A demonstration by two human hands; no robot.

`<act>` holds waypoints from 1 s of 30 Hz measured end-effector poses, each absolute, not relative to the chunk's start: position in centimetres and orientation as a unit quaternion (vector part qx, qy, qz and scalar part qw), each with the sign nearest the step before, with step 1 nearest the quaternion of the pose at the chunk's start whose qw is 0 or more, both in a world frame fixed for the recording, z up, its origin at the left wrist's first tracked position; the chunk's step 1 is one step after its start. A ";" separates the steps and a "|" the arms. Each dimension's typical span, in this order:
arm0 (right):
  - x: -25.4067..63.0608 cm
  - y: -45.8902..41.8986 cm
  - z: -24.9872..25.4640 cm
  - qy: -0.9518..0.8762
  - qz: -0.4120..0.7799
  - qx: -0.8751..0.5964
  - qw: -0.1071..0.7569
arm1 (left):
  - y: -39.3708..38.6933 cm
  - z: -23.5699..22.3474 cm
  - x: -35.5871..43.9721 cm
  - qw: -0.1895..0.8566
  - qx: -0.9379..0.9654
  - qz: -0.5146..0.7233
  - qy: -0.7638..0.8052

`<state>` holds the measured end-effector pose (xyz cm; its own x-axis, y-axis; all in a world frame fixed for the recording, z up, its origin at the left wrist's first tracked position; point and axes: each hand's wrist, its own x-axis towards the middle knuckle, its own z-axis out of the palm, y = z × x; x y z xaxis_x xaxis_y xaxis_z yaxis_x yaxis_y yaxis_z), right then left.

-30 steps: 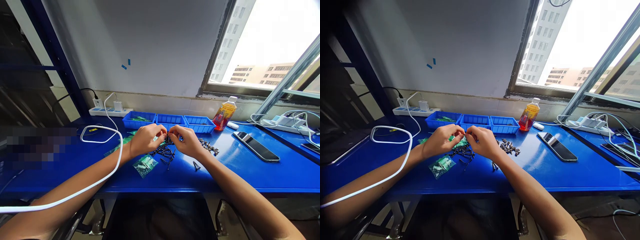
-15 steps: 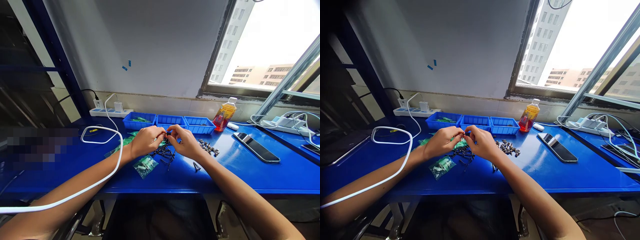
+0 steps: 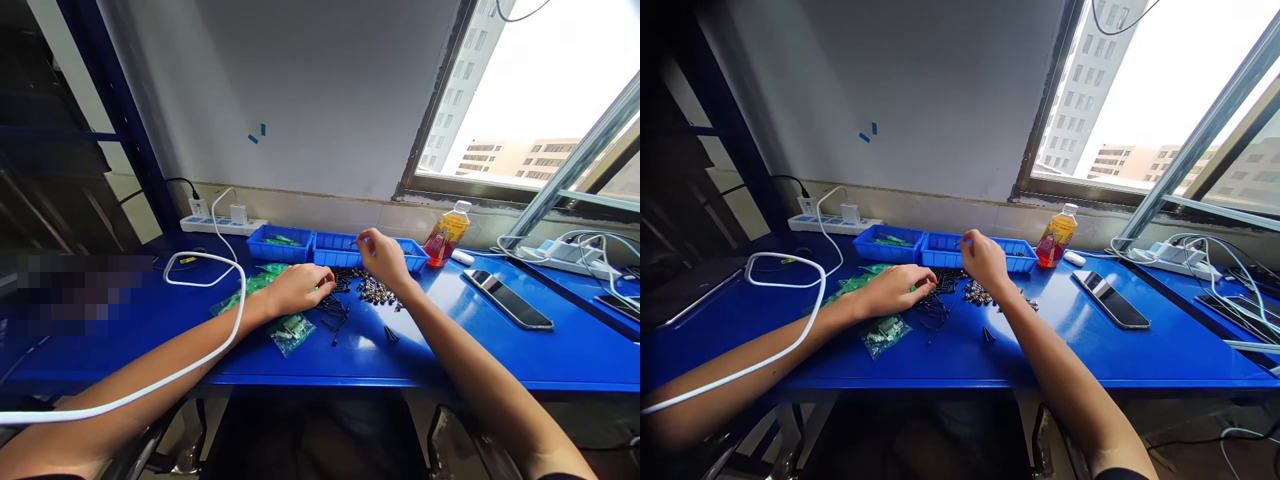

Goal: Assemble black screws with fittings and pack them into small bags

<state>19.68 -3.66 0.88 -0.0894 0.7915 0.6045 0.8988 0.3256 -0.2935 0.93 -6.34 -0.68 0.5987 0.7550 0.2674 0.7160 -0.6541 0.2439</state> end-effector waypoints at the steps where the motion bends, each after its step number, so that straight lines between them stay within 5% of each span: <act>1: 20.0 -3.0 1.1 -0.713 -0.089 -0.592 0.365 | -6.4 -0.7 1.0 0.056 0.895 0.175 0.407; 5: 20.7 -1.7 1.3 -0.752 -0.106 -0.554 0.341 | -6.3 -0.9 1.1 0.048 0.907 0.153 0.390; 12: 20.1 -1.9 0.5 -0.887 -0.095 -0.438 0.110 | -6.1 -1.0 1.1 0.026 0.922 0.109 0.371; 30: 18.9 -3.7 -1.6 -0.890 -0.020 -0.442 0.111 | -6.1 -1.2 1.0 0.010 0.939 0.116 0.324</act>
